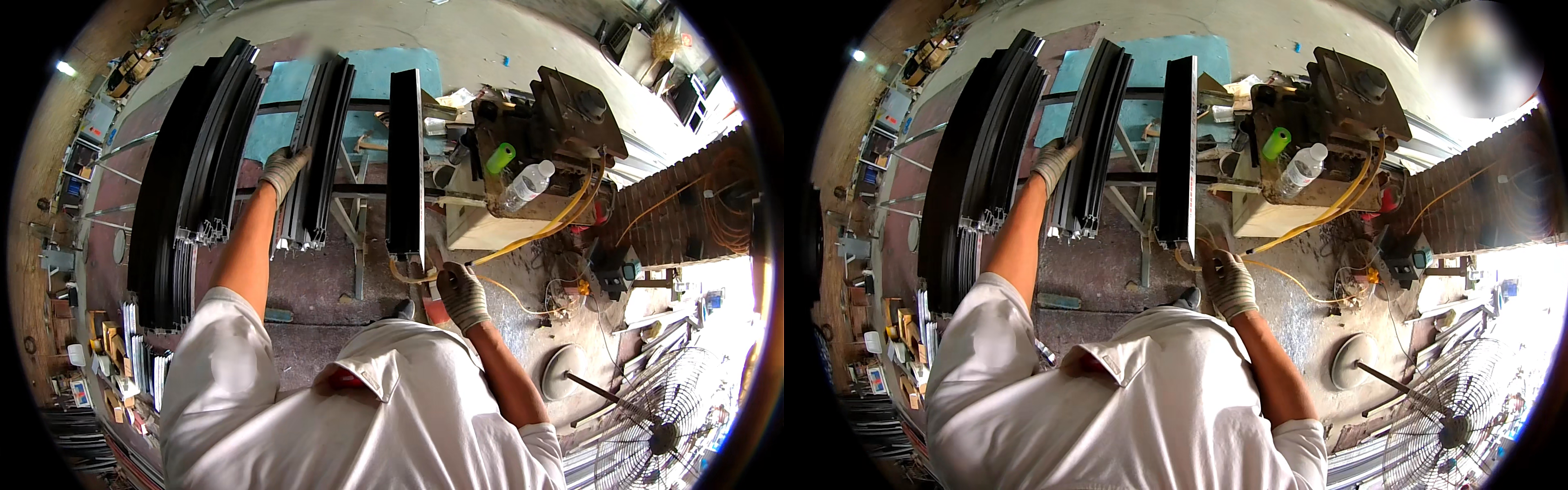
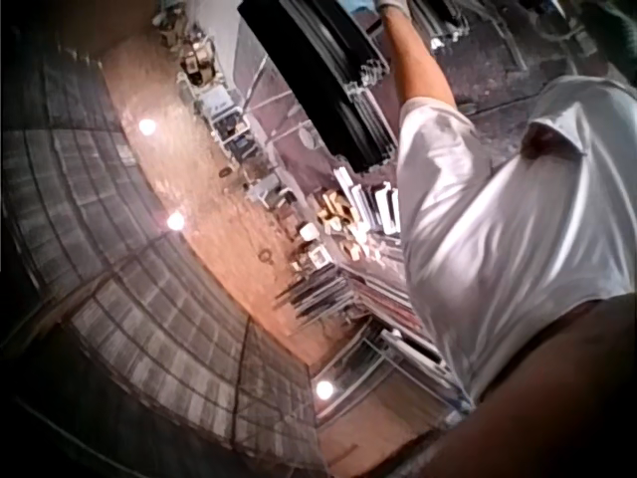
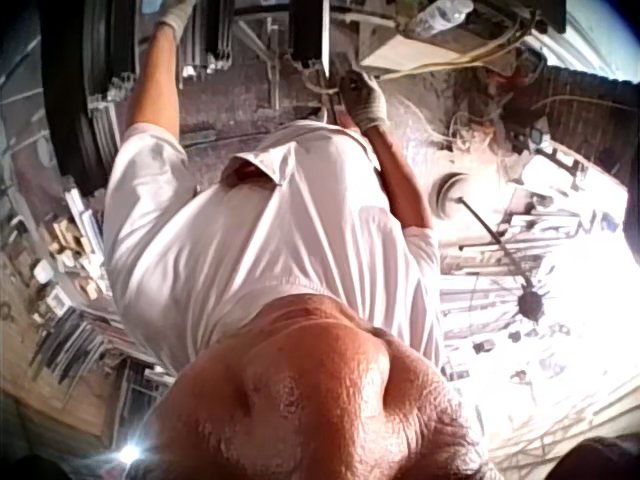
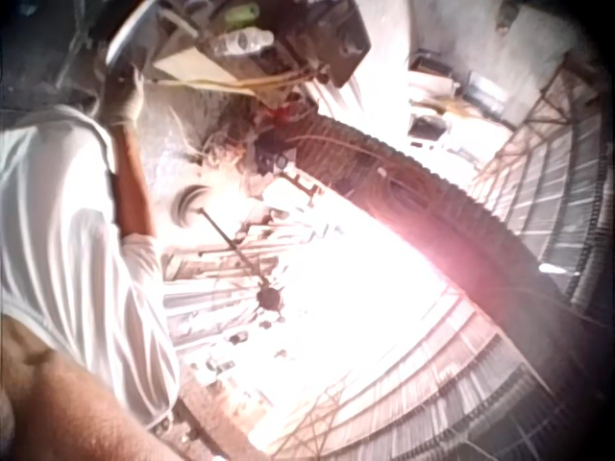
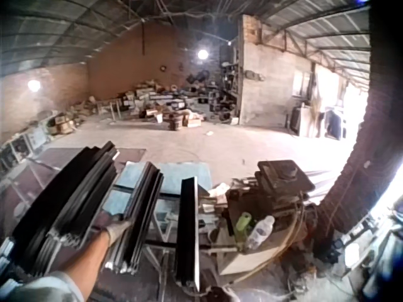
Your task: The person repeatedly picks up long black metal profiles, runs them through a grinding or cutting machine, and stacks the processed pieces on a nearby table. The person handles the profiles one at a time, flipping them to process both sides before stacking them.
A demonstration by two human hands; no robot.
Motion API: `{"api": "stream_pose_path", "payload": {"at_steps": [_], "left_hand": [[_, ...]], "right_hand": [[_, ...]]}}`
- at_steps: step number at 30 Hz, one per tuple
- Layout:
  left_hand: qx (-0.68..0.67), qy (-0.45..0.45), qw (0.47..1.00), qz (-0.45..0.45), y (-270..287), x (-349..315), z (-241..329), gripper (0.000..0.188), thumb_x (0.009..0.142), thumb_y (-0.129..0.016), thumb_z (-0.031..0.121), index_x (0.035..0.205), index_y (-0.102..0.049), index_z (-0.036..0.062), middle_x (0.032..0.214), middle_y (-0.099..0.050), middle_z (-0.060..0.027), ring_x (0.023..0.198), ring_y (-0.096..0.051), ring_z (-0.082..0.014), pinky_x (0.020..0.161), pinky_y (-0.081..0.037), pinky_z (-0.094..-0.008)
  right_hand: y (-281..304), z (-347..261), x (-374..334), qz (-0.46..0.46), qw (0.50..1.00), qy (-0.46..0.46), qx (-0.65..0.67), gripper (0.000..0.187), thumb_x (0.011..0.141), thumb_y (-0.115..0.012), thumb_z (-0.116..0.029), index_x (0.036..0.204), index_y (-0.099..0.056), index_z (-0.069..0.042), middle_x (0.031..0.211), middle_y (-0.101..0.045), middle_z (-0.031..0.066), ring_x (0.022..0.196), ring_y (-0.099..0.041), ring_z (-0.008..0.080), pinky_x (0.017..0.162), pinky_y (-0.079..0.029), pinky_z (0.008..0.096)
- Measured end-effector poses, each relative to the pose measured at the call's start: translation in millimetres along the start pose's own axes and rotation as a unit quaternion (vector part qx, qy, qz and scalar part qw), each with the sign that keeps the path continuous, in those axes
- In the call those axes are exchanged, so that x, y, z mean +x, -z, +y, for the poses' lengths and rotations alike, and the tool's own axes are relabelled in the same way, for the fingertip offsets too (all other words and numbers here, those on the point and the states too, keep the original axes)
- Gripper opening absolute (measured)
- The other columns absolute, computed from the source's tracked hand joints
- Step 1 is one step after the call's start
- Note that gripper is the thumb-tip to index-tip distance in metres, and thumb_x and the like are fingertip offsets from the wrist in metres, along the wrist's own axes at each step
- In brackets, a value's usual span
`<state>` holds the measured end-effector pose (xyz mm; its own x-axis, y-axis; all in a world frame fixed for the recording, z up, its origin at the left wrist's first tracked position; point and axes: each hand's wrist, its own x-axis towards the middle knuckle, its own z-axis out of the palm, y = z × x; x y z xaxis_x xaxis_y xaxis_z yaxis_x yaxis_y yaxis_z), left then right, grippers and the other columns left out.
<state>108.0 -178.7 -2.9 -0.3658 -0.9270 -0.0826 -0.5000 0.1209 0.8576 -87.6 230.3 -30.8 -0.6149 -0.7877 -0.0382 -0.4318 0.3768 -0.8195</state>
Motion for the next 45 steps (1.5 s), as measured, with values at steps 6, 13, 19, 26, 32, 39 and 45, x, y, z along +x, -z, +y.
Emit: {"api": "stream_pose_path", "payload": {"at_steps": [6,13,19,26,32,39,45], "left_hand": [[0.072,0.066,0.995,-0.020,-14.0,15.0,-6.3,0.050,0.083,-0.068,0.048,0.103,-0.067,0.0024,0.092,-0.069,-0.0088,0.085,-0.061,-0.0198,0.080,-0.048,-0.0362],[0.160,0.127,0.978,0.041,-23.8,24.8,-27.6,0.065,0.080,-0.063,0.058,0.110,-0.065,0.0008,0.107,-0.067,-0.0198,0.102,-0.063,-0.0348,0.090,-0.047,-0.0428],[0.209,-0.035,0.954,0.211,-29.8,-29.5,22.9,0.060,0.088,-0.061,0.043,0.125,-0.052,-0.0027,0.123,-0.057,-0.0264,0.114,-0.056,-0.0389,0.096,-0.045,-0.0447],[0.119,-0.306,0.931,0.160,-82.8,-136.1,68.3,0.034,0.092,-0.062,0.021,0.119,-0.055,0.0015,0.116,-0.060,-0.0158,0.108,-0.059,-0.0253,0.094,-0.049,-0.0365],[-0.066,-0.145,0.987,0.001,-144.4,-174.8,32.7,0.033,0.091,-0.065,0.020,0.116,-0.056,0.0010,0.106,-0.063,-0.0098,0.097,-0.061,-0.0182,0.086,-0.051,-0.0306],[-0.293,0.208,0.920,-0.157,-206.8,-197.0,30.9,0.045,0.089,-0.067,0.040,0.119,-0.057,0.0090,0.108,-0.063,-0.0064,0.098,-0.061,-0.0154,0.081,-0.053,-0.0287],[-0.482,0.245,0.814,-0.211,-269.6,-253.2,100.1,0.052,0.082,-0.070,0.053,0.111,-0.059,0.0117,0.101,-0.062,-0.0039,0.093,-0.061,-0.0200,0.078,-0.053,-0.0383]], "right_hand": [[-4.8,-0.6,13.0,-0.025,0.998,-0.055,-0.018,0.027,0.089,-0.062,-0.031,0.101,-0.064,-0.007,0.096,-0.063,0.0183,0.080,-0.064,0.0303,0.075,-0.051,0.0384],[-29.2,16.2,44.9,-0.026,0.998,-0.042,-0.036,0.031,0.090,-0.057,-0.032,0.106,-0.061,-0.006,0.099,-0.061,0.0198,0.089,-0.060,0.0338,0.082,-0.050,0.0405],[-62.4,15.1,80.9,-0.059,0.986,-0.153,0.010,0.056,0.089,-0.053,-0.049,0.122,-0.051,-0.003,0.115,-0.058,0.0281,0.108,-0.057,0.0405,0.093,-0.045,0.0441],[-84.9,-10.0,107.4,-0.066,0.975,-0.202,0.063,0.044,0.092,-0.053,-0.044,0.110,-0.049,-0.003,0.100,-0.064,0.0255,0.098,-0.060,0.0443,0.084,-0.047,0.0469],[-62.9,2.4,108.6,-0.001,0.991,-0.130,0.041,0.047,0.097,-0.044,-0.046,0.107,-0.051,-0.001,0.100,-0.065,0.0245,0.099,-0.061,0.0419,0.083,-0.049,0.0459],[46.6,40.5,30.8,-0.059,0.976,-0.134,0.159,0.042,0.093,-0.056,-0.035,0.115,-0.062,0.000,0.092,-0.069,0.0163,0.083,-0.065,0.0186,0.076,-0.050,0.0314],[159.3,136.3,-92.6,-0.110,0.976,-0.129,0.135,0.041,0.093,-0.056,-0.029,0.121,-0.059,0.001,0.097,-0.070,0.0126,0.088,-0.061,0.0113,0.079,-0.050,0.0263]]}}
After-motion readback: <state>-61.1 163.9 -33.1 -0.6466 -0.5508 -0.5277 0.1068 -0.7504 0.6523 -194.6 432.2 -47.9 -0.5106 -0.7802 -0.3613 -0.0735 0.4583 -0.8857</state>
